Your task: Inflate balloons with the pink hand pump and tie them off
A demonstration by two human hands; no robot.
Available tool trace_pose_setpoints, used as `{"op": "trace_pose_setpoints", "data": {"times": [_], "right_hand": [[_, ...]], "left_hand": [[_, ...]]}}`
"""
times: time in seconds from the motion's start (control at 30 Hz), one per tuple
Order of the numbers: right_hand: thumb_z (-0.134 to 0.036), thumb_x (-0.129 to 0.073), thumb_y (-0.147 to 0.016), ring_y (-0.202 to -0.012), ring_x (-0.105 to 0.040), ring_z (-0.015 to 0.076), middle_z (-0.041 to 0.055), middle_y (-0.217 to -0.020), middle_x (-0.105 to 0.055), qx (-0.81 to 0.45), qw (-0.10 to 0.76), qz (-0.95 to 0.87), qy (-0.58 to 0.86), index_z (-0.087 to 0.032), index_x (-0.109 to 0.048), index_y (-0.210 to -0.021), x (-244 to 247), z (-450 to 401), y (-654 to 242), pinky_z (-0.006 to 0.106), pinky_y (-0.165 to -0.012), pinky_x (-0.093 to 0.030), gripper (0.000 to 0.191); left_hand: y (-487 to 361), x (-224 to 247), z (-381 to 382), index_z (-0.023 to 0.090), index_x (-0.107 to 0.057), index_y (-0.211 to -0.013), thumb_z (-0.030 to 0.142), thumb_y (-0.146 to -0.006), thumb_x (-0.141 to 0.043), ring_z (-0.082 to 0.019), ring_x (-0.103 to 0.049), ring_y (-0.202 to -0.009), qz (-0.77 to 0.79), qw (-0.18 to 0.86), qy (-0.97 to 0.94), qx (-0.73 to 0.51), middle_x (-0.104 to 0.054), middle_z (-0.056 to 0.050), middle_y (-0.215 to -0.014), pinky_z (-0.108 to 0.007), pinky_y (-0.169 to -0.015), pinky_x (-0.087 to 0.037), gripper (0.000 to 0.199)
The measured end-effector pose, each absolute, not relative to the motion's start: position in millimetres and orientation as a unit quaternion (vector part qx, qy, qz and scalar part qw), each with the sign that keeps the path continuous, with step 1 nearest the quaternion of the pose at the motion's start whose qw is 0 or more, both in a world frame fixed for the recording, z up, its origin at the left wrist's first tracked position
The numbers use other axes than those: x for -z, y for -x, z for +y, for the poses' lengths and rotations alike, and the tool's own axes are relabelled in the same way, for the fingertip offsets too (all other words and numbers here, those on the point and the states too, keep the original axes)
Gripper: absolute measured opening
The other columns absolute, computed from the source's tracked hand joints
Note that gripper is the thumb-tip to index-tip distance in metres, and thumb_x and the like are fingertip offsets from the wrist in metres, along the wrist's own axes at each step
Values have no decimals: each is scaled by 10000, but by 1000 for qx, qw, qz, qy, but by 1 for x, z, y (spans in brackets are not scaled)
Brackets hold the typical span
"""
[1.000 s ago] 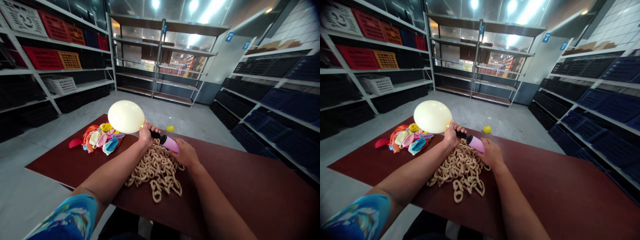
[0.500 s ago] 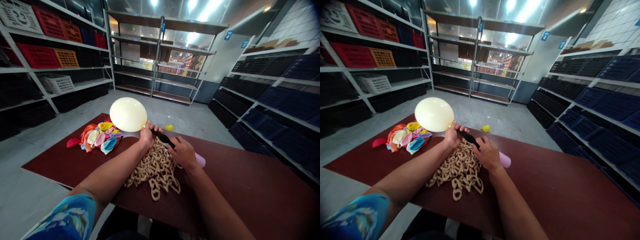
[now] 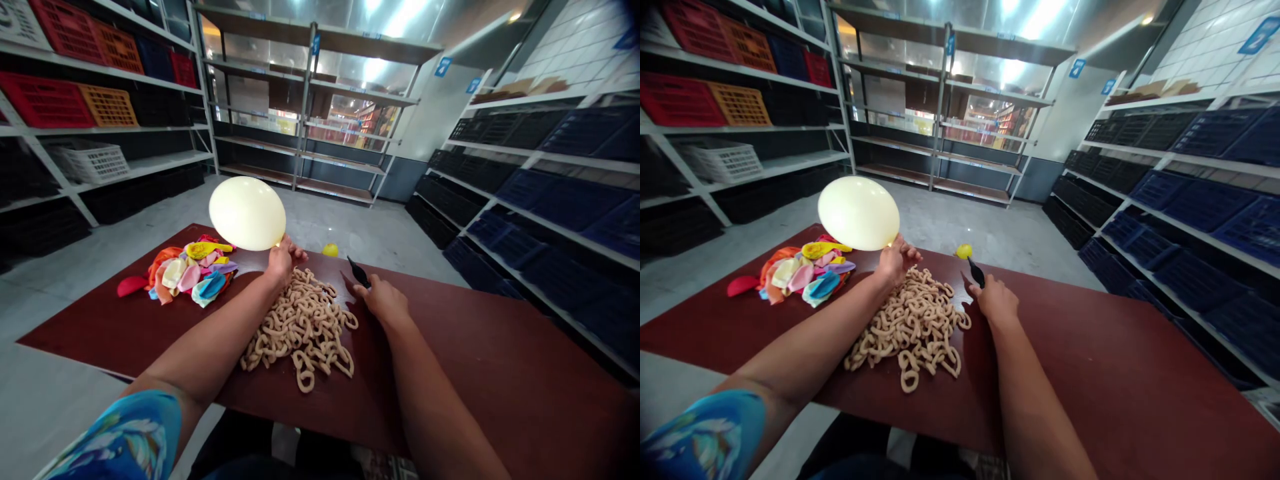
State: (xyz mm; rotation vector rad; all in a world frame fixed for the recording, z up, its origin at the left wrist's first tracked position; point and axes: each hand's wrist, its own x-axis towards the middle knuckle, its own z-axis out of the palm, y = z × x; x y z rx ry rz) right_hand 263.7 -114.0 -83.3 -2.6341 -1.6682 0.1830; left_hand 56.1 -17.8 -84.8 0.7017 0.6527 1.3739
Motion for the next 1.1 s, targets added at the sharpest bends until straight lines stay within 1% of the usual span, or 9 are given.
{"op": "trace_pose_setpoints", "data": {"times": [0.13, 0.37, 0.53, 0.67, 0.8, 0.87, 0.97, 1.03, 1.1], "right_hand": [[-596, -414, -782, -986, -572, 305, 129, -1034, -617, -75, -10, -546, 834, -212, -534, -1043, 86, -113, -264, 410, -748, -429, 480], [-617, -421, -766, -974, -577, 319, 141, -1046, -612, -49, 2, -549, 834, -191, -510, -1065, 85, -116, -261, 432, -747, -435, 528], [-608, -437, -766, -977, -575, 323, 147, -1056, -598, -49, 8, -551, 833, -187, -505, -1071, 82, -118, -259, 430, -740, -441, 525], [-603, -474, -753, -981, -565, 341, 153, -1097, -574, -10, 18, -539, 842, -180, -515, -1064, 82, -119, -257, 451, -755, -430, 527], [-574, -497, -761, -953, -565, 348, 164, -1068, -586, 21, 43, -545, 837, -164, -536, -1050, 83, -120, -254, 463, -744, -424, 503], [-535, -508, -776, -959, -557, 334, 166, -1047, -594, 57, 91, -565, 818, -159, -550, -1049, 84, -120, -252, 463, -768, -415, 466], [-453, -457, -839, -1002, -535, 273, 128, -1036, -606, 94, 233, -644, 722, -183, -573, -1060, 85, -119, -243, 440, -855, -392, 368], [-418, -440, -857, -1029, -523, 231, 99, -1059, -600, 57, 340, -702, 623, -202, -582, -1072, 86, -119, -233, 404, -903, -387, 337], [-407, -475, -839, -1034, -524, 206, 89, -1112, -579, -33, 418, -734, 534, -211, -561, -1127, 88, -120, -221, 368, -898, -412, 358]], "left_hand": [[-58, 85, -22, 195, -280, -557, 427, -819, -470, -105, -453, -428, 286, 668, -356, -588, -349, 43, -448, -267, -494, -455, 398], [-60, 82, -29, 198, -257, -540, 454, -796, -504, -94, -432, -399, 281, 680, -403, -544, -328, 49, -431, -239, -440, -405, 438], [-61, 82, -31, 196, -274, -532, 451, -806, -496, -96, -441, -399, 277, 668, -436, -535, -331, 46, -433, -236, -431, -391, 435], [-61, 82, -32, 197, -269, -528, 446, -817, -482, -89, -423, -395, 272, 662, -446, -538, -317, 50, -430, -240, -444, -401, 437], [-61, 83, -32, 198, -266, -521, 456, -819, -467, -88, -420, -400, 268, 653, -470, -531, -315, 48, -434, -246, -457, -407, 443], [-62, 84, -34, 199, -260, -518, 469, -815, -467, -80, -398, -395, 261, 642, -496, -523, -300, 51, -435, -240, -452, -399, 452], [-65, 84, -41, 199, -269, -533, 491, -811, -458, -64, -331, -384, 254, 634, -545, -487, -272, 62, -442, -226, -427, -369, 444], [-66, 83, -47, 198, -294, -539, 488, -821, -431, -68, -316, -383, 266, 605, -596, -456, -280, 59, -438, -231, -423, -366, 427], [-67, 80, -53, 187, -371, -541, 436, -833, -417, -96, -396, -428, 279, 526, -674, -438, -362, 31, -444, -258, -485, -418, 386]]}}
